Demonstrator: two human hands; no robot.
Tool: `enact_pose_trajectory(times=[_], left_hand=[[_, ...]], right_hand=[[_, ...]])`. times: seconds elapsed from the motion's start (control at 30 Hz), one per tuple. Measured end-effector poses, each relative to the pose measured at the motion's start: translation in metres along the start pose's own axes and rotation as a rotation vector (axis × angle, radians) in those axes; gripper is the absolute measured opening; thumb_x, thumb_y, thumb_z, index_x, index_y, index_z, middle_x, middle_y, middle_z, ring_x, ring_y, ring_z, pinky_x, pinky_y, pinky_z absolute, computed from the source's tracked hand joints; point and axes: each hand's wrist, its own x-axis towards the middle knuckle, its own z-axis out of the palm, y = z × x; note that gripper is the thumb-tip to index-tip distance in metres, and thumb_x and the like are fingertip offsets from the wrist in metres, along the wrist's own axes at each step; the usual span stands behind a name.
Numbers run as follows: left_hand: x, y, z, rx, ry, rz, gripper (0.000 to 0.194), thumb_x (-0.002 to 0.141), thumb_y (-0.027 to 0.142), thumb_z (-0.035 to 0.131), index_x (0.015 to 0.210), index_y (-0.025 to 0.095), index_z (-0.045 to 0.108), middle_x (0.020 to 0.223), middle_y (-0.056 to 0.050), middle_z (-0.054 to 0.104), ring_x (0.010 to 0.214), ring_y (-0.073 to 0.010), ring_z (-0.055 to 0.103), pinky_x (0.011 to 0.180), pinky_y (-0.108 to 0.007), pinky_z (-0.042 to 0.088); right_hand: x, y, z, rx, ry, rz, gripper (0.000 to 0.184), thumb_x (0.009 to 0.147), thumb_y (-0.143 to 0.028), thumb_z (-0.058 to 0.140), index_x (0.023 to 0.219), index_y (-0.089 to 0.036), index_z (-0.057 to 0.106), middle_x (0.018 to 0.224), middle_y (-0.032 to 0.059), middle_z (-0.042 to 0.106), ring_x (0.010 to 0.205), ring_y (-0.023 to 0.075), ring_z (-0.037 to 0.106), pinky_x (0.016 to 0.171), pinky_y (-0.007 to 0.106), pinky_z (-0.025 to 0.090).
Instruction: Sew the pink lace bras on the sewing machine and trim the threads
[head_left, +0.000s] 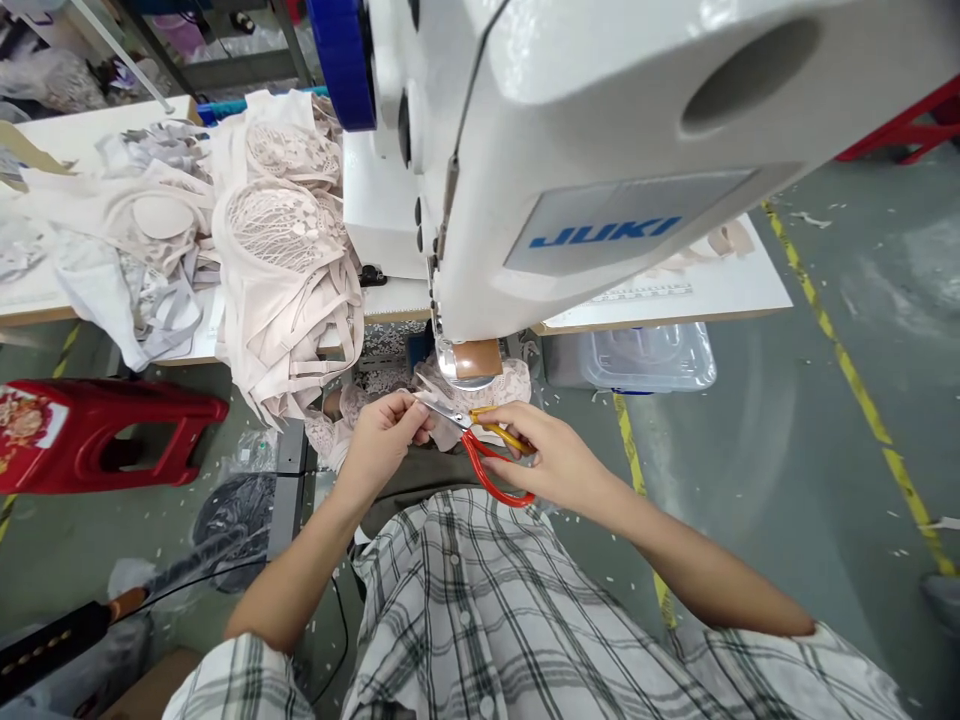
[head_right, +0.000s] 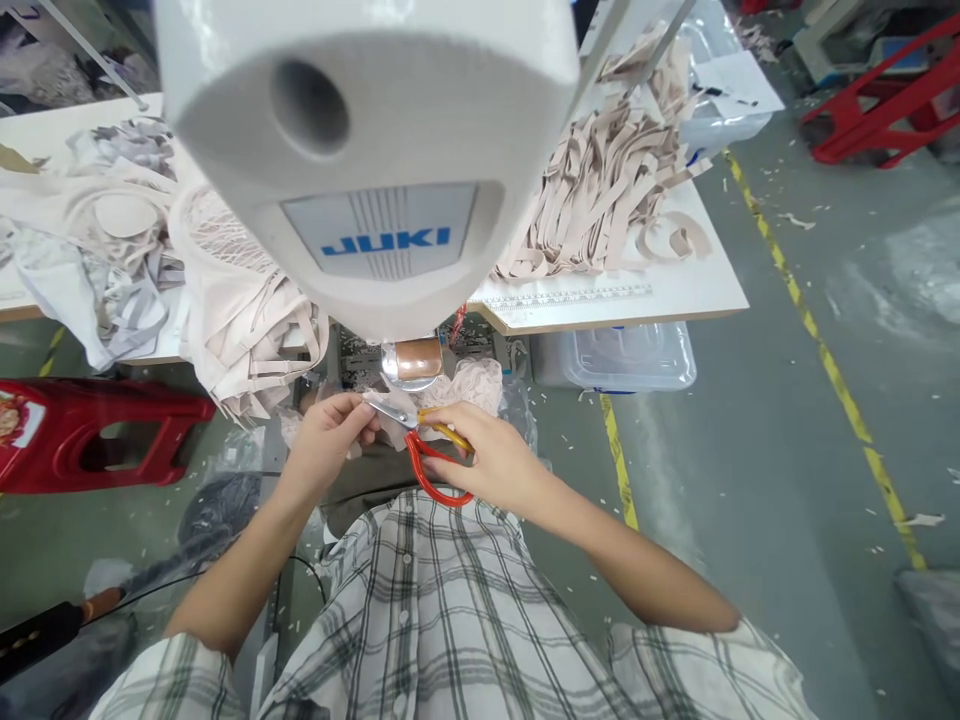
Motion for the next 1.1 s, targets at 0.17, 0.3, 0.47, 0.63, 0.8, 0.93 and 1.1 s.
enact_pose_trajectory(times=[0.17, 0.3, 0.47, 0.63, 0.8, 0.93, 1.1], left_hand=[[-0.001, -0.002, -0.001, 0.019, 0.006, 0.011, 0.032, 0.087, 0.045, 0.065, 0.074, 0.016, 0.065, 0.07, -0.001, 0.064, 0.059, -0.0093, 0.054, 0.058, -0.021, 0.042], [-0.003, -0.004, 0.003, -0.087, 0.036, 0.018, 0.035, 0.087, 0.044, 0.066, 0.068, 0.016, 0.058, 0.064, 0.002, 0.056, 0.056, -0.0069, 0.046, 0.056, -0.02, 0.038], [-0.003, -0.006, 0.01, -0.398, 0.0, 0.015, 0.037, 0.082, 0.043, 0.07, 0.066, 0.016, 0.051, 0.056, 0.007, 0.045, 0.05, -0.0045, 0.036, 0.051, -0.018, 0.03], [-0.001, -0.002, 0.017, -0.418, -0.059, -0.026, 0.034, 0.083, 0.044, 0.069, 0.071, 0.014, 0.057, 0.061, 0.005, 0.047, 0.051, -0.0036, 0.038, 0.049, -0.017, 0.028], [0.0, 0.012, 0.014, -0.274, -0.268, -0.181, 0.028, 0.086, 0.042, 0.06, 0.08, 0.015, 0.061, 0.068, 0.001, 0.059, 0.048, -0.0056, 0.048, 0.041, -0.018, 0.027], [0.001, 0.03, 0.016, -0.074, -0.545, -0.32, 0.025, 0.087, 0.034, 0.052, 0.074, 0.015, 0.06, 0.068, -0.002, 0.062, 0.047, -0.0082, 0.054, 0.043, -0.02, 0.035], [-0.007, 0.02, 0.017, 0.418, -0.299, 0.037, 0.028, 0.093, 0.036, 0.046, 0.079, 0.017, 0.062, 0.078, -0.005, 0.067, 0.066, -0.0156, 0.062, 0.066, -0.03, 0.049]], right_hand=[[0.001, -0.001, -0.003, 0.0, -0.024, 0.017, 0.035, 0.086, -0.026, 0.063, 0.121, -0.027, 0.064, 0.114, 0.0052, 0.07, 0.081, 0.0171, 0.065, 0.068, 0.029, 0.05], [-0.015, 0.005, -0.008, -0.007, 0.011, 0.071, 0.032, 0.089, -0.031, 0.062, 0.121, -0.028, 0.067, 0.097, 0.0036, 0.071, 0.07, 0.0155, 0.061, 0.063, 0.029, 0.048], [-0.032, 0.028, -0.041, -0.095, 0.014, 0.219, 0.035, 0.089, -0.042, 0.063, 0.121, -0.03, 0.068, 0.093, 0.0037, 0.07, 0.066, 0.0156, 0.059, 0.06, 0.029, 0.047], [0.011, 0.064, -0.101, -0.502, 0.276, 0.316, 0.044, 0.097, -0.046, 0.051, 0.131, -0.02, 0.062, 0.115, 0.0124, 0.07, 0.093, 0.0236, 0.065, 0.075, 0.036, 0.048], [0.039, 0.056, -0.092, -0.696, 0.508, 0.072, 0.048, 0.096, -0.043, 0.054, 0.126, -0.006, 0.06, 0.119, 0.0251, 0.065, 0.114, 0.0322, 0.06, 0.093, 0.042, 0.047], [0.025, 0.026, -0.024, -0.48, 0.098, -0.439, 0.032, 0.096, -0.038, 0.054, 0.122, -0.022, 0.064, 0.114, 0.0113, 0.071, 0.1, 0.0241, 0.068, 0.08, 0.034, 0.055], [0.024, 0.033, -0.004, -0.38, 0.123, -0.392, 0.029, 0.099, -0.029, 0.042, 0.101, -0.023, 0.071, 0.09, 0.0064, 0.076, 0.077, 0.0196, 0.07, 0.063, 0.029, 0.051]])
